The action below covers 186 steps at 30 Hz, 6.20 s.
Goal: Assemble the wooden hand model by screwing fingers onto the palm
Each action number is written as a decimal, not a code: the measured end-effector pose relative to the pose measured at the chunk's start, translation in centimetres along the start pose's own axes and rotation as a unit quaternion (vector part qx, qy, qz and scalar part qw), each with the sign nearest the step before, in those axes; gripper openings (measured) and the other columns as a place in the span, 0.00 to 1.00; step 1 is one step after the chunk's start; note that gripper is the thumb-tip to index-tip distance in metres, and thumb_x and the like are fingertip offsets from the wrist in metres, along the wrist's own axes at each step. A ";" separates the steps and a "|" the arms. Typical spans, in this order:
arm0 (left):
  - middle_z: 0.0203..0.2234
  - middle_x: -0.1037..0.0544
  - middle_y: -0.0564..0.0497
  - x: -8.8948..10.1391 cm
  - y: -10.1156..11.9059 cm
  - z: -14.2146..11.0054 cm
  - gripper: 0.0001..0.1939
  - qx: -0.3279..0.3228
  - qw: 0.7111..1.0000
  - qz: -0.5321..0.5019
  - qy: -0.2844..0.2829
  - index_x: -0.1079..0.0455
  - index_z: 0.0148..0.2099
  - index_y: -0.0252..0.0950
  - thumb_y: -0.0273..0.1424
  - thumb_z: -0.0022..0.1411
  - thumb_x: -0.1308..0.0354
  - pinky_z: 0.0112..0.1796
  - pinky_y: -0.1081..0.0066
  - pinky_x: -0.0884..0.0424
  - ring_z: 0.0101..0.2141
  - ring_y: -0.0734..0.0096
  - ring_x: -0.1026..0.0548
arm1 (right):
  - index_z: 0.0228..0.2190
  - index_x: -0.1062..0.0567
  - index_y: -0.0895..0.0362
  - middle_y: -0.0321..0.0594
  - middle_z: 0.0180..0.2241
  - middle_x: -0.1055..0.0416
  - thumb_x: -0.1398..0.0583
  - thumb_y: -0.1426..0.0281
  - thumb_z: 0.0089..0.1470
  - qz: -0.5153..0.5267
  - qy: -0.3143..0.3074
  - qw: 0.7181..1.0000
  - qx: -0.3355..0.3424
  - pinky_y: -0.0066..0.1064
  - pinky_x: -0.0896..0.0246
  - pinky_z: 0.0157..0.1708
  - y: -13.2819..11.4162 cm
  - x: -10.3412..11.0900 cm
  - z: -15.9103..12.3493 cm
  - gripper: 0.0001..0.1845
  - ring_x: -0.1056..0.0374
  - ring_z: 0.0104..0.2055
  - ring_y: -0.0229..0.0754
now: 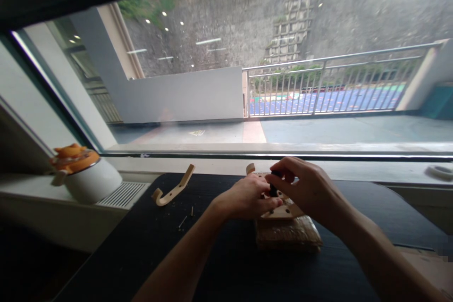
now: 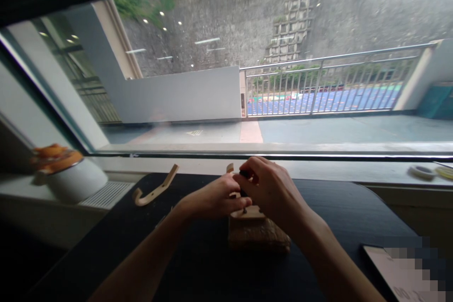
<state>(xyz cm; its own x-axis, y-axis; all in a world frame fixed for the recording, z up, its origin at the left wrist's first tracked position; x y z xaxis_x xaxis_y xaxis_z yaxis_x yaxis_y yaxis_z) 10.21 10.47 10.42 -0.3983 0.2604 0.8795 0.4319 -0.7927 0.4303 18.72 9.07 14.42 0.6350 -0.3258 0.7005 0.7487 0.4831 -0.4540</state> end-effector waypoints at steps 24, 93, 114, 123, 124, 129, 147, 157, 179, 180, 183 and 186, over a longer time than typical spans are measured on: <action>0.33 0.25 0.48 -0.1 -0.3 -0.1 0.13 -0.004 1.000 0.003 0.012 0.27 0.31 0.32 0.35 0.62 0.46 0.37 0.70 0.33 0.35 0.68 0.30 | 0.29 0.26 0.55 0.34 0.25 0.30 0.40 0.63 0.52 0.004 0.012 1.000 0.007 0.28 0.43 0.26 0.2 0.0 0.2 0.08 0.35 0.26 0.37; 0.37 0.26 0.47 0.1 -0.2 -0.2 0.12 0.021 1.000 -0.004 -0.002 0.27 0.39 0.34 0.37 0.62 0.46 0.40 0.69 0.33 0.42 0.62 0.30 | 0.30 0.26 0.54 0.35 0.26 0.27 0.41 0.61 0.53 0.024 -0.022 0.999 -0.005 0.29 0.40 0.25 0.2 -0.3 -0.1 0.10 0.32 0.27 0.38; 0.37 0.25 0.47 -0.2 -0.4 -0.1 0.11 0.006 1.000 -0.002 0.010 0.27 0.34 0.34 0.36 0.61 0.45 0.42 0.68 0.34 0.42 0.63 0.31 | 0.32 0.24 0.53 0.35 0.29 0.27 0.42 0.62 0.55 0.039 -0.042 0.998 0.004 0.28 0.41 0.29 0.1 -0.3 0.0 0.09 0.32 0.30 0.37; 0.35 0.25 0.48 -0.2 -0.2 -0.2 0.11 -0.005 1.000 -0.019 0.003 0.27 0.36 0.33 0.33 0.63 0.48 0.41 0.70 0.34 0.36 0.69 0.29 | 0.42 0.25 0.51 0.34 0.32 0.25 0.43 0.64 0.55 0.013 -0.068 0.998 0.006 0.27 0.40 0.29 0.0 -0.2 -0.5 0.13 0.31 0.30 0.37; 0.36 0.25 0.48 -0.2 -0.3 -0.2 0.11 -0.003 1.000 -0.017 0.002 0.27 0.36 0.33 0.34 0.63 0.48 0.41 0.70 0.34 0.36 0.69 0.29 | 0.43 0.25 0.50 0.33 0.33 0.24 0.43 0.66 0.55 0.021 -0.072 0.997 0.015 0.26 0.40 0.29 -0.1 -0.2 -0.6 0.14 0.31 0.30 0.36; 0.37 0.25 0.48 -0.1 -0.4 -0.2 0.11 0.000 1.000 -0.006 0.008 0.27 0.36 0.34 0.35 0.63 0.47 0.43 0.70 0.35 0.41 0.64 0.31 | 0.43 0.25 0.49 0.31 0.33 0.24 0.44 0.69 0.56 0.042 -0.075 0.996 0.029 0.25 0.40 0.30 -0.1 -0.4 -0.4 0.14 0.30 0.32 0.35; 0.34 0.25 0.49 -0.3 -0.4 -0.1 0.12 0.001 1.000 -0.007 -0.003 0.28 0.31 0.34 0.35 0.62 0.47 0.42 0.69 0.36 0.38 0.66 0.31 | 0.39 0.25 0.52 0.35 0.31 0.25 0.42 0.62 0.54 0.010 -0.064 0.998 -0.020 0.28 0.39 0.29 0.5 0.1 -0.4 0.12 0.31 0.31 0.38; 0.35 0.25 0.50 -0.1 0.1 0.0 0.10 -0.015 1.000 0.012 -0.002 0.27 0.33 0.34 0.32 0.62 0.46 0.43 0.70 0.36 0.40 0.67 0.31 | 0.38 0.24 0.53 0.36 0.33 0.24 0.44 0.67 0.56 0.050 -0.068 0.996 0.022 0.27 0.39 0.30 -0.3 0.2 -0.3 0.11 0.30 0.31 0.37; 0.39 0.26 0.47 0.0 -0.1 -0.1 0.10 -0.019 1.000 0.000 0.012 0.26 0.33 0.34 0.34 0.62 0.46 0.45 0.69 0.35 0.42 0.65 0.31 | 0.42 0.23 0.51 0.36 0.34 0.22 0.44 0.69 0.55 0.066 -0.076 0.995 0.022 0.27 0.36 0.30 -0.1 -0.3 -0.4 0.14 0.28 0.33 0.39; 0.39 0.26 0.47 0.0 -0.1 -0.1 0.11 -0.014 1.000 -0.002 0.010 0.27 0.32 0.33 0.34 0.62 0.46 0.44 0.69 0.35 0.41 0.65 0.31 | 0.41 0.23 0.51 0.36 0.34 0.22 0.43 0.69 0.55 0.066 -0.073 0.995 0.018 0.27 0.36 0.30 0.0 -0.3 -0.4 0.13 0.28 0.32 0.39; 0.38 0.26 0.47 -0.1 -0.4 -0.2 0.13 0.004 1.000 -0.008 0.000 0.28 0.30 0.33 0.36 0.61 0.46 0.42 0.69 0.34 0.39 0.66 0.31 | 0.38 0.23 0.52 0.36 0.31 0.23 0.43 0.64 0.55 0.062 -0.064 0.996 0.001 0.27 0.37 0.29 0.3 -0.3 -0.3 0.11 0.29 0.31 0.39; 0.37 0.26 0.48 -0.2 -0.5 -0.2 0.14 0.014 1.000 -0.009 -0.003 0.28 0.28 0.33 0.37 0.61 0.45 0.41 0.69 0.34 0.39 0.65 0.31 | 0.33 0.25 0.54 0.36 0.27 0.25 0.42 0.61 0.53 0.039 -0.050 0.998 -0.017 0.28 0.39 0.27 0.5 -0.2 -0.2 0.11 0.30 0.28 0.39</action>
<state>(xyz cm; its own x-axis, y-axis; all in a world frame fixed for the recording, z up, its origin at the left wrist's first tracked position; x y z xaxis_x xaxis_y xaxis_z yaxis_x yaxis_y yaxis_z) 9.93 10.75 10.04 -0.4015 0.2784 0.8725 0.4474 -0.7716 0.4521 19.06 9.21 13.96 0.6702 -0.2053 0.7132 0.7051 0.4761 -0.5255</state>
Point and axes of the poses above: each hand's wrist, its own z-axis towards the middle knuckle, its own x-axis out of the back of the hand, y = z × x, the point moved 8 cm from there along z, towards the middle knuckle
